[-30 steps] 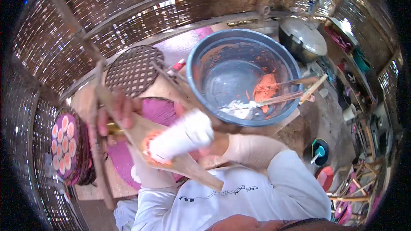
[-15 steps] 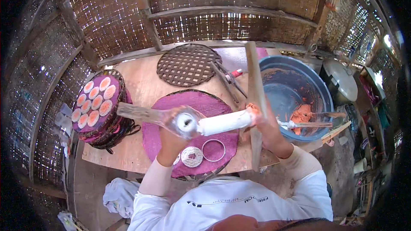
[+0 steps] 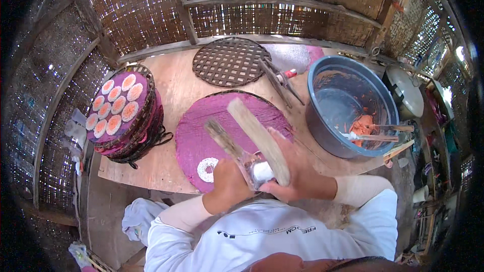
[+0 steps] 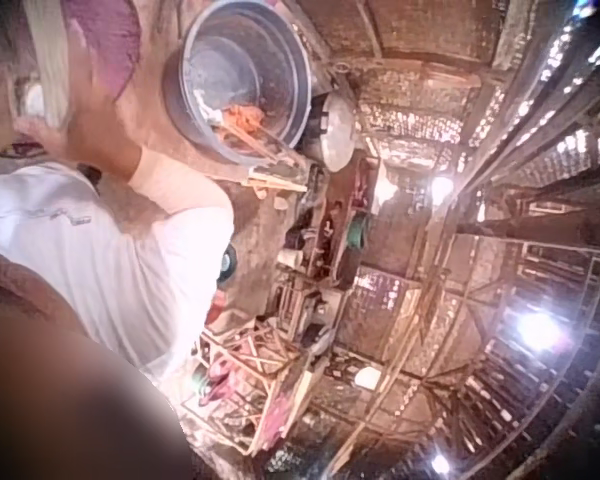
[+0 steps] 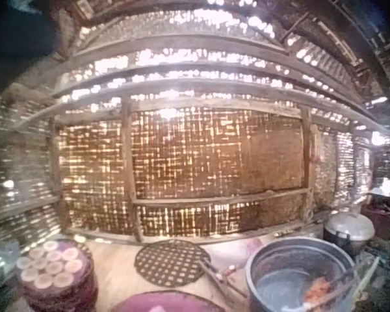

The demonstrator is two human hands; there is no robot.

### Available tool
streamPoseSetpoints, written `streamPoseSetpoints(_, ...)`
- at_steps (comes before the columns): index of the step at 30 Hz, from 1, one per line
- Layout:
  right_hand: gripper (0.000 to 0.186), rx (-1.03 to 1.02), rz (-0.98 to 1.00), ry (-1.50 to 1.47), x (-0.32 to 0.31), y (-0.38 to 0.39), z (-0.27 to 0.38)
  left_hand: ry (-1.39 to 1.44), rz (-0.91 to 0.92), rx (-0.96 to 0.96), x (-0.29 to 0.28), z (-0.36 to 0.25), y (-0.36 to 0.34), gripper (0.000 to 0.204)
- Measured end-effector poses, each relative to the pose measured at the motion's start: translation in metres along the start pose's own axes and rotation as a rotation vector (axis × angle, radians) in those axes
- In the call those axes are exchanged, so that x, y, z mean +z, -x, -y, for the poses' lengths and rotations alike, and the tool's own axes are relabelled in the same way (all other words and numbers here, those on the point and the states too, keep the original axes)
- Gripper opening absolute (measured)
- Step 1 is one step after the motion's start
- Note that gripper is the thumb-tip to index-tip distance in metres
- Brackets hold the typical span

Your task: The person uses a wooden tool to scoop a white paste from a large metal bowl and places it into a circular mold on a pink mat. They then use the tool to press and shape the paste into a ring. This process is repeated multiple times to create several sushi rings, which are arranged on the mat.

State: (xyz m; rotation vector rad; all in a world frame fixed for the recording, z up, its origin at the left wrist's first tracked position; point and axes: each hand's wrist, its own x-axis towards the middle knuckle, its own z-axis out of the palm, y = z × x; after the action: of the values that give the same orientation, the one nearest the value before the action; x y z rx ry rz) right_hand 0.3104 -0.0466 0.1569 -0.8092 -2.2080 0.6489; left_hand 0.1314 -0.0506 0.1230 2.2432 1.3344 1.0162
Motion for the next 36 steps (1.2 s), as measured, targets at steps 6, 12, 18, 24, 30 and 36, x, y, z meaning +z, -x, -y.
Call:
streamPoseSetpoints(6, 0.093, 0.258, -0.11, -0.402, 0.041, 0.018, -0.018, 0.128, 0.04, -0.023, 0.011, 0.044, 0.007, 0.04)
streamPoseSetpoints(12, 0.066, 0.653, 0.359, -1.164, 0.041, 0.026, -0.036, -0.264, -0.258, -0.029, -0.016, 0.048, 0.005, 0.045)
streamPoseSetpoints(18, 0.053, 0.493, -0.063, -0.77, 0.015, 0.003, -0.116, 0.035, -0.799, -0.504, -0.011, 0.092, 0.089, 0.038)
streamPoseSetpoints(24, 0.055, 0.548, -0.253, -1.074, 0.02, 0.043, -0.186, 0.837, -0.407, -1.143, 0.088, 0.083, 0.204, 0.014)
streamPoseSetpoints(30, 0.051, 0.617, -0.27, -0.906, 0.008, 0.045, -0.18, 0.832, -0.385, -1.143, 0.121, 0.045, 0.154, 0.017)
streamPoseSetpoints(36, 0.044, 0.558, -0.329, -1.026, 0.018, 0.056, -0.189, 0.814, -0.616, -1.117, 0.13, 0.047, 0.148, 0.013)
